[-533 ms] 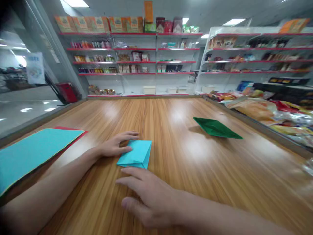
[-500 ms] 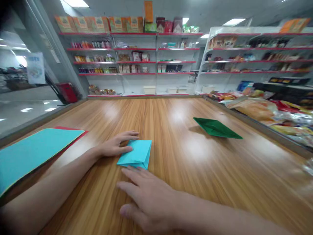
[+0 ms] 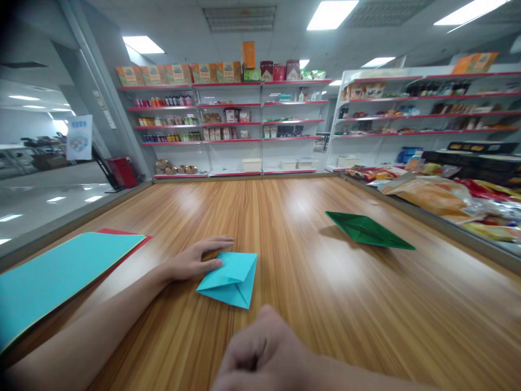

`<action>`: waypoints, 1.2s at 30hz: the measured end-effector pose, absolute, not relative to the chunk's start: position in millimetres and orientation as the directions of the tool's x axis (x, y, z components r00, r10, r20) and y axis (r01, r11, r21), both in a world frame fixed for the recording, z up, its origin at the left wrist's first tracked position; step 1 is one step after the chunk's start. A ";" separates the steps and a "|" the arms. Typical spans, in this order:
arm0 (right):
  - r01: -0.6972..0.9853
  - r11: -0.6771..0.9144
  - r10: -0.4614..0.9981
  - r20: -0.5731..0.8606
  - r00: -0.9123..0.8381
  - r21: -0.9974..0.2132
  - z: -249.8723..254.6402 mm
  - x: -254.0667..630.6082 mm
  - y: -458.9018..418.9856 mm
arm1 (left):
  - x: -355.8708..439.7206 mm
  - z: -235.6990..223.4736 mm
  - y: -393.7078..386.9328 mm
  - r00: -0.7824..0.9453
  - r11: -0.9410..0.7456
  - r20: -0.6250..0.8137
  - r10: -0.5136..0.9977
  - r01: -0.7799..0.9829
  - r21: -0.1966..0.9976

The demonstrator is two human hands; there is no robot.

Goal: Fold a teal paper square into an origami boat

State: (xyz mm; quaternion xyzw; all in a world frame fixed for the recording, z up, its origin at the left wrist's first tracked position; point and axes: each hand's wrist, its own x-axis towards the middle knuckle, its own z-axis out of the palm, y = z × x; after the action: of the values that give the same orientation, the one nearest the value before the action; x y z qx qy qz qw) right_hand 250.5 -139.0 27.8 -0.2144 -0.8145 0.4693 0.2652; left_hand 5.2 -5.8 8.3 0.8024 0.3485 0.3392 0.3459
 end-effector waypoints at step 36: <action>0.523 0.852 0.416 0.636 -0.650 -0.022 13.6 254.1 -70.7 | 59.6 3.8 -67.8 0.242 0.219 -0.092 0.966 -0.574 0.789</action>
State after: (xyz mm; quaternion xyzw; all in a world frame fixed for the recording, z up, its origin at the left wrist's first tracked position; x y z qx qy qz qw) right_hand 254.1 -70.7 13.6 -0.2596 -0.9047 -0.0818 0.3278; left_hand 59.6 -67.8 3.8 0.3226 0.3041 0.5353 0.7189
